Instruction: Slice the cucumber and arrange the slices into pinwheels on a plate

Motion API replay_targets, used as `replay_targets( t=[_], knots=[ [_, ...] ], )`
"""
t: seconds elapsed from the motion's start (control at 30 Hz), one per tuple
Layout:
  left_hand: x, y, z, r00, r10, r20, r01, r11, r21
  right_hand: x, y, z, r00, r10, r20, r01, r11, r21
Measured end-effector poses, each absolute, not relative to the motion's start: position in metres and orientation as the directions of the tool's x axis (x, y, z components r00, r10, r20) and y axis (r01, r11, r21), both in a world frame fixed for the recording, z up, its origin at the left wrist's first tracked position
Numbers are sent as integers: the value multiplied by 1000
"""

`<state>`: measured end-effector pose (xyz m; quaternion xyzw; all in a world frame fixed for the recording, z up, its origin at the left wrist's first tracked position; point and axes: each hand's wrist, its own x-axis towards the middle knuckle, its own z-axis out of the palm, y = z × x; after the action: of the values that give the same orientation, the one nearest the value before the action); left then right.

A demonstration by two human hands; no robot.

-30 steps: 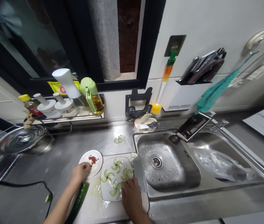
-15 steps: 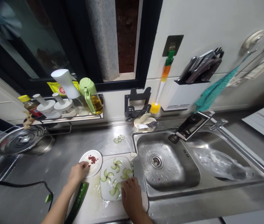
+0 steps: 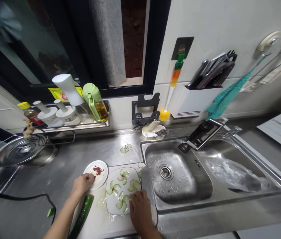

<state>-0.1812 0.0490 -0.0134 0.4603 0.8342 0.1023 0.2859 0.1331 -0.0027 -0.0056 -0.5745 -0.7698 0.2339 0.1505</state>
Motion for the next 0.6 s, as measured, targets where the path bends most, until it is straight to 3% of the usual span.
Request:
replay_targets(
  t=[0.37, 0.6],
  knots=[
    [-177, 43, -18, -376, 830, -412, 618, 556, 556, 132, -2, -5, -291, 956, -35, 794, 221, -566],
    [-170, 42, -27, -371, 827, -423, 658, 555, 508, 129, -4, -8, -274, 961, -42, 808, 206, -552]
  ],
)
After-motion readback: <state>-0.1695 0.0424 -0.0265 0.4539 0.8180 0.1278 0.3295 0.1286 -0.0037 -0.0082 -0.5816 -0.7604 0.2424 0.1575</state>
